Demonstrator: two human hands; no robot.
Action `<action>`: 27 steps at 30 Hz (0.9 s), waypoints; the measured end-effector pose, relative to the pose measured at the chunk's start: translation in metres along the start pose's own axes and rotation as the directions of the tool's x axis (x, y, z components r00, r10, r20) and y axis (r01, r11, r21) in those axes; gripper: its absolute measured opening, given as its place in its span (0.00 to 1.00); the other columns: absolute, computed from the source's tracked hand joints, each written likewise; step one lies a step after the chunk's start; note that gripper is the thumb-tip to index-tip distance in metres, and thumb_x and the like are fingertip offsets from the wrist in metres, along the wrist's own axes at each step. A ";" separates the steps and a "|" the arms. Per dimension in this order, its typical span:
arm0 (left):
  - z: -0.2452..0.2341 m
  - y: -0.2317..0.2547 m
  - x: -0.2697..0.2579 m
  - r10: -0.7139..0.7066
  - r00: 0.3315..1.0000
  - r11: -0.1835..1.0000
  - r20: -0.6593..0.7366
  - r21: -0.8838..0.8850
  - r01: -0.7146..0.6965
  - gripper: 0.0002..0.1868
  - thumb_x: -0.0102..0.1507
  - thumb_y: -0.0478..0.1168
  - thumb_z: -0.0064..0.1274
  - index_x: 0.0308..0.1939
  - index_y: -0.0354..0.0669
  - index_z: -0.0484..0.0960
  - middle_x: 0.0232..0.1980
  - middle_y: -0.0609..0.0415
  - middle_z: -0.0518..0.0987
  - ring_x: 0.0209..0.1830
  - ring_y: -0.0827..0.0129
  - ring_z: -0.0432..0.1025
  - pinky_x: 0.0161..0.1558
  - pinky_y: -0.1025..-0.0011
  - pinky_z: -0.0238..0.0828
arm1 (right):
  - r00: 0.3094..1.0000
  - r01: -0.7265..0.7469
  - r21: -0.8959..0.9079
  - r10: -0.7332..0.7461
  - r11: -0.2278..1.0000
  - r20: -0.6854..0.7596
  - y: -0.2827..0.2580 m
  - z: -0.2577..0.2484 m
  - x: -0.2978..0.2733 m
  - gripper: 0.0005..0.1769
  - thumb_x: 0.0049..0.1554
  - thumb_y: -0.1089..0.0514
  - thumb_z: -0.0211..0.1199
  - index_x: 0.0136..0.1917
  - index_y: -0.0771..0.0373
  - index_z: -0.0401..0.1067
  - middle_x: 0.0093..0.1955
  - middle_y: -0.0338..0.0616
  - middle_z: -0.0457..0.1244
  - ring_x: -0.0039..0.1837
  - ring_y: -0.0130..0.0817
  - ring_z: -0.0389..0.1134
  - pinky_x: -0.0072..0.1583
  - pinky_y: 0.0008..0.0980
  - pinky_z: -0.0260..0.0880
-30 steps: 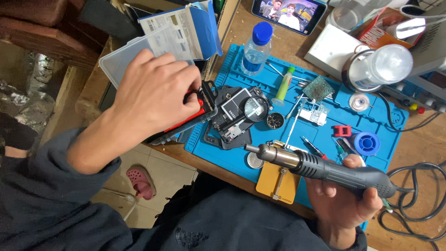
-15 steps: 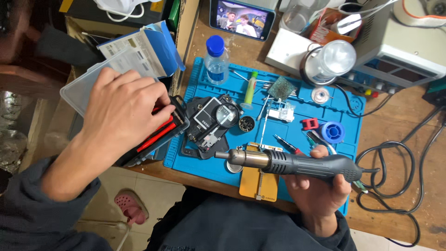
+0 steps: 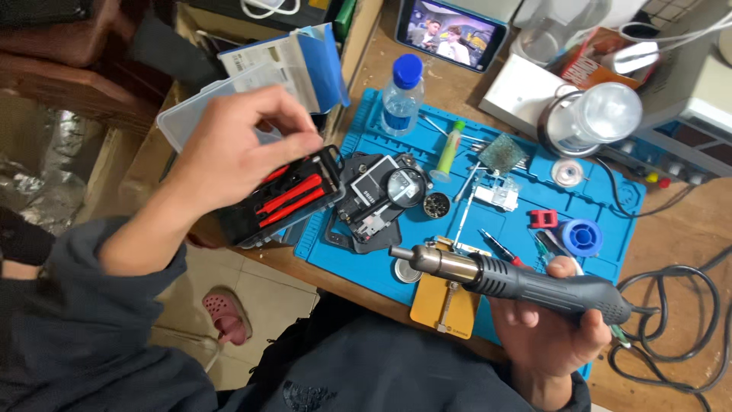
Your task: The person organizes tools on a workbench, opening a plastic case to reveal screwdrivers. They then use a heat gun to apply heat to a small electronic component held in a clamp, while manipulating the component with tweezers.
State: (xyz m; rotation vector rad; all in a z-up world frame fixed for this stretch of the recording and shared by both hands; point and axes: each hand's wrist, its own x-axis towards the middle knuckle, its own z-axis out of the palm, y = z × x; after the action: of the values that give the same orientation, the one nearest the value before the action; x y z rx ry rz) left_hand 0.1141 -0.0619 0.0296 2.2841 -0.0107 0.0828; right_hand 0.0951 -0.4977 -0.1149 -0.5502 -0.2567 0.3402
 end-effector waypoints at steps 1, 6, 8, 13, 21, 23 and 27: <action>-0.001 -0.006 -0.002 0.007 1.000 1.000 0.006 -0.005 -0.007 0.06 0.75 0.43 0.67 0.47 0.48 0.90 0.45 0.60 0.90 0.46 0.72 0.83 0.55 0.69 0.80 | 1.000 0.007 -0.006 -0.007 1.000 -0.005 0.000 -0.001 -0.001 0.26 0.75 0.37 0.69 0.73 0.56 0.72 0.39 0.39 0.66 0.45 0.37 0.65 0.53 0.35 0.63; -0.014 -0.008 -0.013 0.038 0.980 0.943 -0.197 -0.317 -0.100 0.15 0.77 0.27 0.65 0.61 0.37 0.74 0.50 0.43 0.86 0.48 0.60 0.88 0.56 0.71 0.89 | 1.000 -0.015 0.033 0.014 0.999 0.027 0.001 -0.004 0.001 0.26 0.74 0.37 0.70 0.73 0.56 0.73 0.40 0.39 0.66 0.45 0.37 0.65 0.55 0.37 0.63; -0.030 -0.010 -0.023 0.008 0.972 0.948 -0.235 -0.307 -0.082 0.13 0.82 0.29 0.59 0.66 0.36 0.72 0.52 0.40 0.85 0.49 0.56 0.88 0.60 0.65 0.90 | 1.000 -0.011 0.041 0.011 0.999 0.016 0.001 -0.007 0.000 0.26 0.74 0.37 0.70 0.72 0.56 0.73 0.40 0.40 0.66 0.44 0.38 0.66 0.56 0.39 0.63; -0.070 -0.068 -0.055 -0.051 0.913 0.972 -0.406 -0.231 -0.048 0.23 0.84 0.39 0.39 0.80 0.28 0.68 0.32 0.47 0.65 0.26 0.63 0.63 0.39 0.69 0.65 | 1.000 -0.008 0.054 0.009 0.998 -0.008 0.003 -0.028 -0.010 0.29 0.73 0.36 0.72 0.74 0.56 0.71 0.41 0.43 0.69 0.44 0.43 0.70 0.59 0.44 0.68; -0.081 -0.149 -0.075 -0.157 0.862 0.885 -0.481 0.318 0.339 0.17 0.93 0.43 0.64 0.82 0.37 0.87 0.45 0.49 0.74 0.46 0.59 0.71 0.53 0.55 0.68 | 1.000 -0.009 0.063 0.009 0.998 -0.007 0.007 -0.035 -0.011 0.31 0.73 0.35 0.72 0.76 0.55 0.71 0.41 0.43 0.69 0.45 0.46 0.69 0.64 0.53 0.68; -0.080 -0.148 -0.070 -0.214 0.865 0.857 -0.454 0.338 0.389 0.17 0.91 0.48 0.64 0.79 0.44 0.90 0.43 0.50 0.77 0.44 0.58 0.73 0.52 0.54 0.67 | 1.000 -0.011 0.065 0.012 0.998 -0.014 0.007 -0.035 -0.010 0.31 0.73 0.35 0.72 0.76 0.56 0.71 0.41 0.43 0.69 0.45 0.45 0.70 0.61 0.48 0.70; -0.081 -0.142 -0.065 -0.323 0.862 0.823 -0.391 0.333 0.460 0.14 0.88 0.56 0.61 0.68 0.58 0.94 0.46 0.58 0.80 0.43 0.64 0.71 0.48 0.60 0.63 | 1.000 -0.011 0.059 0.013 0.998 -0.026 0.009 -0.039 -0.012 0.31 0.72 0.34 0.71 0.76 0.54 0.71 0.40 0.42 0.67 0.45 0.45 0.68 0.59 0.47 0.71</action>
State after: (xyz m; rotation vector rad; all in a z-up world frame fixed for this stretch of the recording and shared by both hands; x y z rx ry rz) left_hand 0.0502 0.0915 -0.0284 2.6189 0.7220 0.2565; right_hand 0.0948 -0.5135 -0.1532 -0.4981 -0.2175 0.3508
